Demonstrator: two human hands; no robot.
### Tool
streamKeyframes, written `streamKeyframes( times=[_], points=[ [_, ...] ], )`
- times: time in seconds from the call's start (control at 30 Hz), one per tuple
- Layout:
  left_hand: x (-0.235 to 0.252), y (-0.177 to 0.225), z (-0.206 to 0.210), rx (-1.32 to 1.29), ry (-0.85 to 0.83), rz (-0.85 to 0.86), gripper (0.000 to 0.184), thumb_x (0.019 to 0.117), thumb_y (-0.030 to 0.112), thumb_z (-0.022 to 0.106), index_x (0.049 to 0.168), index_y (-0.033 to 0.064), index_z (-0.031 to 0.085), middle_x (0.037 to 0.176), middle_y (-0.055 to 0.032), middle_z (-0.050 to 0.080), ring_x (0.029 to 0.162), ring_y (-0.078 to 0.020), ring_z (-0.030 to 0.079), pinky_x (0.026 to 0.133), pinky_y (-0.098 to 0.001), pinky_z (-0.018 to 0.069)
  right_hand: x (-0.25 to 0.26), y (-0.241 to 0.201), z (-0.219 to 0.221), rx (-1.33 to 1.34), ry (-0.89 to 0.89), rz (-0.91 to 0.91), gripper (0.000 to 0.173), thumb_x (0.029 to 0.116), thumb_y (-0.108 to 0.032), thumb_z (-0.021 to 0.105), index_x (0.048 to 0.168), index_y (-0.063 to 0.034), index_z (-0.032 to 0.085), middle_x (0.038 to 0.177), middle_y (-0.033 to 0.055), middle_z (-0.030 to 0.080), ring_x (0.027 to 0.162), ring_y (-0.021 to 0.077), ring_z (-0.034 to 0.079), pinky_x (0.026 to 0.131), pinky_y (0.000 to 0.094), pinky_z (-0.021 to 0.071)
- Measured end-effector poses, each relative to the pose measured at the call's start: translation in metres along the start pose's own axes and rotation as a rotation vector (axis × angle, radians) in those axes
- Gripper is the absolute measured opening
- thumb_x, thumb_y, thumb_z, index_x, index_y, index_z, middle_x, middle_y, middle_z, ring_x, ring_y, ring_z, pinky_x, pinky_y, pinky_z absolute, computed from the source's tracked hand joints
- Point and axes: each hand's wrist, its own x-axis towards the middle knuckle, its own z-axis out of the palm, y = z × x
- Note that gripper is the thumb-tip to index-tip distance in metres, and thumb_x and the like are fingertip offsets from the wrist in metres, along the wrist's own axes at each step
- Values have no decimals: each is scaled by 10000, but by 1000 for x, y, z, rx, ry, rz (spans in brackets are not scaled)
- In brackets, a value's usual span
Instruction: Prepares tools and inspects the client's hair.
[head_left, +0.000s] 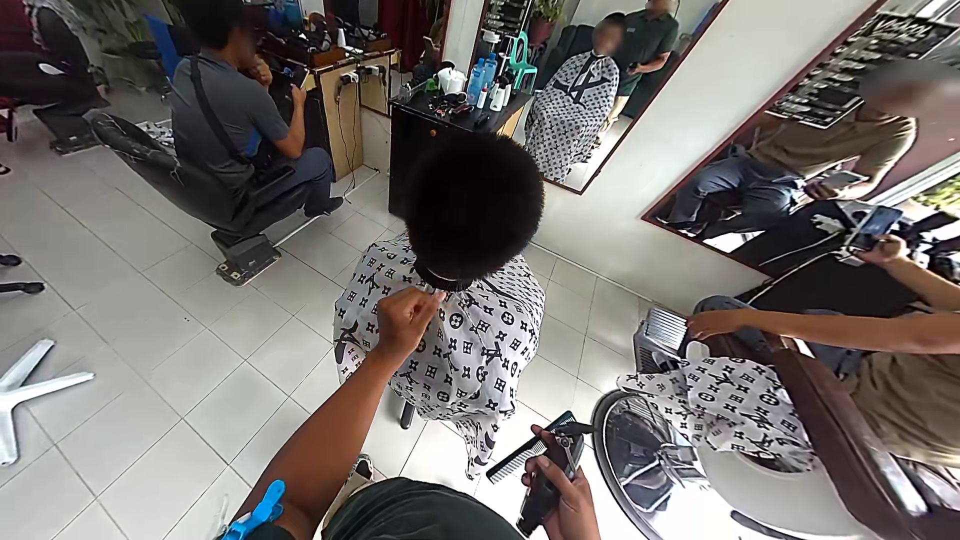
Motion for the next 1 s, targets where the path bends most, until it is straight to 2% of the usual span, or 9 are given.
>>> streamKeyframes(
  times=[0.07,0.3,0.47,0.53,0.57,0.63,0.67,0.9,1.0],
  points=[
    [11,6,3,-33,70,-118,231,922,172,729,784,-11,702,673,-26,627,578,-29,555,562,-190,482,-2,0,1,-10,1,11,440,876,16,551,1310,-40,511,1113,106,719,637,147,697,563,292,611],
    [-5,12,3,115,-154,424,480,1050,308,509,667,54,647,592,-71,607,561,-174,605,555,-316,504,2,-4,6,-54,-40,30,475,895,45,536,1362,-11,465,1110,106,710,669,149,687,599,304,605],
    [-19,10,5,102,-172,408,496,1060,325,494,648,78,622,576,-43,576,544,-137,568,535,-271,467,5,-1,9,-18,-26,20,482,882,53,546,1354,2,462,1128,133,705,669,156,682,593,307,598],
    [-19,12,5,76,-206,354,433,1047,338,513,786,63,722,600,-31,612,536,-100,563,539,-244,473,4,0,10,-18,-21,24,481,884,57,541,1354,1,459,1109,126,707,668,155,683,594,307,600],
    [-18,15,5,47,-250,318,389,1031,345,533,953,47,772,629,-26,648,522,-79,557,533,-227,477,4,1,11,-21,-18,26,486,882,59,542,1356,0,454,1106,120,708,669,153,683,594,306,600],
    [-16,20,9,-22,-362,255,461,994,345,579,1287,9,695,676,-34,685,464,-58,498,475,-210,448,4,2,10,-21,-12,24,497,871,62,551,1355,2,457,1086,116,713,660,156,685,591,309,603],
    [-14,22,12,-34,-403,236,525,981,353,597,1367,-1,638,682,-33,687,444,-57,469,455,-212,429,5,2,9,-16,-19,22,497,872,60,551,1356,2,454,1101,116,709,666,155,684,598,309,603],
    [-6,37,34,-21,-500,98,624,976,377,610,1451,-23,551,627,-1,642,421,-66,409,438,-250,399,2,0,8,19,8,28,478,884,63,538,1353,2,467,1032,120,721,657,167,688,600,317,607],
    [11,54,39,-131,-821,-263,871,960,382,671,1626,37,227,660,44,551,531,-66,464,541,-255,449,2,1,4,32,9,17,485,877,63,542,1352,9,461,1048,130,719,656,168,688,595,316,604]
  ],
)
